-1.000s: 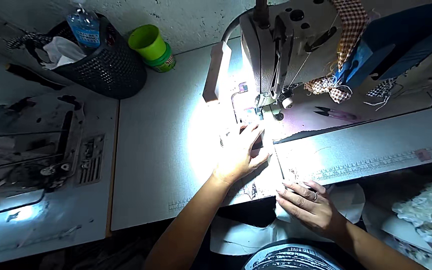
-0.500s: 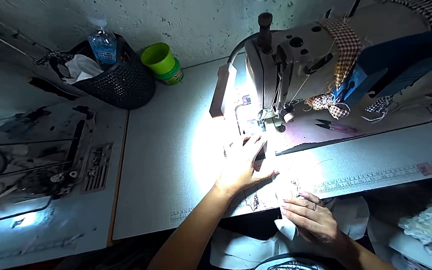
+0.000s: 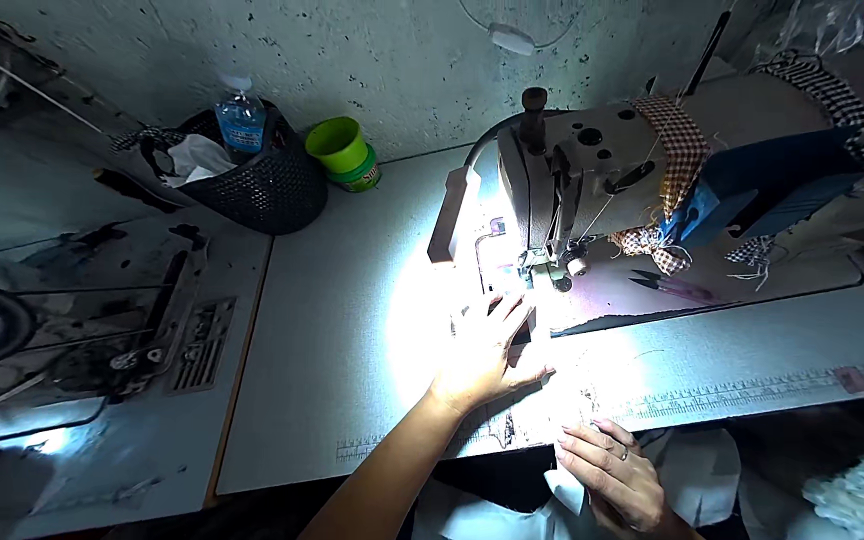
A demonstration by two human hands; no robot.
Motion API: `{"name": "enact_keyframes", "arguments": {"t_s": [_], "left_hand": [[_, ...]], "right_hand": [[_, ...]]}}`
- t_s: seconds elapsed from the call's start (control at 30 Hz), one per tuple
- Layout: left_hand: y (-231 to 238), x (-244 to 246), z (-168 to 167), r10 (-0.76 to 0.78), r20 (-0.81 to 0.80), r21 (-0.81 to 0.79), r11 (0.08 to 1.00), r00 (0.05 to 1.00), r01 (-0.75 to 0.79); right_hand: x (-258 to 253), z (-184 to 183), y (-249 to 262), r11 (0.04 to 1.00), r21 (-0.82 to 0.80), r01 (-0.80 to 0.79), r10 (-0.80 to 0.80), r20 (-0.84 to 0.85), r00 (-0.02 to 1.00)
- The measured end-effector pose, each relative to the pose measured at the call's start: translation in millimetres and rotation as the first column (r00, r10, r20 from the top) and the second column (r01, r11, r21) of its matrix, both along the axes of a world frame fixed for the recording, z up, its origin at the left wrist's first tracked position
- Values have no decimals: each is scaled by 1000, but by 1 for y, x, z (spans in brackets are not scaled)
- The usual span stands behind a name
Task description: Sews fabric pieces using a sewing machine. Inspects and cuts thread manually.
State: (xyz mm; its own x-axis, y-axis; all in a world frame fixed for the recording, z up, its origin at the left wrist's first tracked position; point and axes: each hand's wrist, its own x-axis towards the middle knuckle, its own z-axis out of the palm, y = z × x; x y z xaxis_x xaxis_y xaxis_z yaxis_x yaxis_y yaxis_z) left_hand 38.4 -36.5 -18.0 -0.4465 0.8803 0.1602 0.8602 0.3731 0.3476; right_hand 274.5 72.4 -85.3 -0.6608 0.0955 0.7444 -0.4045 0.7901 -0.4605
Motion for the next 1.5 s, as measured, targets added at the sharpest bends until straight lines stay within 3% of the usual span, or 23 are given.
{"name": "enact_keyframes", "arguments": {"t_s": [0.6,1.5], "left_hand": [[2,-1,7,-8,-17,14,1000,1000,8],[0,-7,-4,-20,8,94,995,1000,19]], "right_hand": [[0,10,-5,997,9,73,-73,102,992],[-1,-4,-7,995,62,72,-75,48,996]]}}
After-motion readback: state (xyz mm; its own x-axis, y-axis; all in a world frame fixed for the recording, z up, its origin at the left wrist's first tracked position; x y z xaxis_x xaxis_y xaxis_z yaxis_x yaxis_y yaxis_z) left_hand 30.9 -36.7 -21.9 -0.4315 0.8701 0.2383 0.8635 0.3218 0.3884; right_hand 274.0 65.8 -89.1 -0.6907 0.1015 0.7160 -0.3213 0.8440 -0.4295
